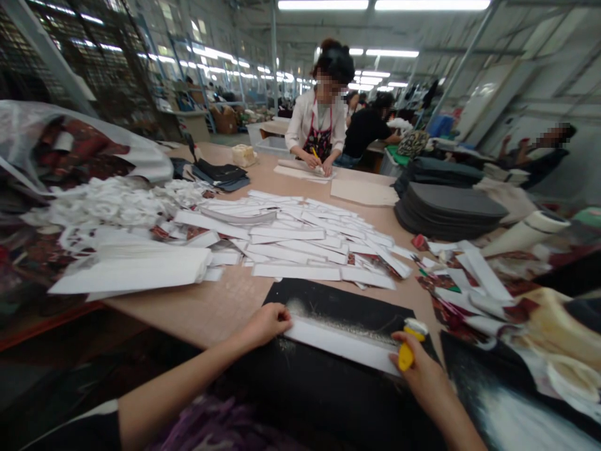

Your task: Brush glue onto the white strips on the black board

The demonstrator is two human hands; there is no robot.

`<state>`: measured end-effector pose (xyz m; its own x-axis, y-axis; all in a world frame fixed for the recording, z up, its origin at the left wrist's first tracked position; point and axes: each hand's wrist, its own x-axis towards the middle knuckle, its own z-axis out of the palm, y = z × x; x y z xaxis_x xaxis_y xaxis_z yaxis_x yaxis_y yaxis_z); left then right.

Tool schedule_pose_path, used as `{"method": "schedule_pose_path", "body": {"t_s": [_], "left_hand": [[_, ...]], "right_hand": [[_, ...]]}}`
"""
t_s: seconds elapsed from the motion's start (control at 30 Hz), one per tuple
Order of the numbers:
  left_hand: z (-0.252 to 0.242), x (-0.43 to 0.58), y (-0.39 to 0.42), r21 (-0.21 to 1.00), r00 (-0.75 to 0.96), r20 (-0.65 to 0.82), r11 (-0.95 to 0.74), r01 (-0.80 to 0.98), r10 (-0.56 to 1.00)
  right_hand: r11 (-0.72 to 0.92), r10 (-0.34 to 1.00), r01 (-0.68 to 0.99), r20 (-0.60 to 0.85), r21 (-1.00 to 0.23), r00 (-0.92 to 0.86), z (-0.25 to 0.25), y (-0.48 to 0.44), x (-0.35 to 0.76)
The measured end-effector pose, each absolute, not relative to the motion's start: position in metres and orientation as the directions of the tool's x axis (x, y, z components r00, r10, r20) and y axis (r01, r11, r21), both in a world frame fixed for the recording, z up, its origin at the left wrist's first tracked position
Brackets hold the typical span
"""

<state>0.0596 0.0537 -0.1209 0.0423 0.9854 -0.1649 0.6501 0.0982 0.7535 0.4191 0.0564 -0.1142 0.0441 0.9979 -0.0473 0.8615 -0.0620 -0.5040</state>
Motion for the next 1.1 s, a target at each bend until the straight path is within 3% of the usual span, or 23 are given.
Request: {"method": "schedule_pose_path", "body": {"t_s": [0.5, 0.63, 0.97, 1.1], "left_hand": [[-0.110, 0.068, 0.042, 0.536, 0.117, -0.057, -0.069, 0.841, 0.991], [-0.111, 0.067, 0.043, 0.522, 0.138, -0.056, -0.088, 0.848, 0.989], [-0.119, 0.064, 0.045, 0.520, 0.159, -0.065, -0.102, 0.848, 0.985], [-0.115, 0.066, 0.043, 0.463, 0.173, -0.060, -0.126, 0.877, 0.983]], "right_hand": [[-0.115, 0.993, 0.916, -0.064, -0.384, 0.097, -0.101, 0.047, 0.405], [-0.138, 0.990, 0.913, -0.027, -0.383, 0.138, -0.099, 0.040, 0.400], [-0.141, 0.990, 0.962, -0.009, -0.233, 0.143, -0.103, 0.041, 0.390], [-0.118, 0.993, 0.974, -0.002, -0.194, 0.120, -0.104, 0.039, 0.383]]}}
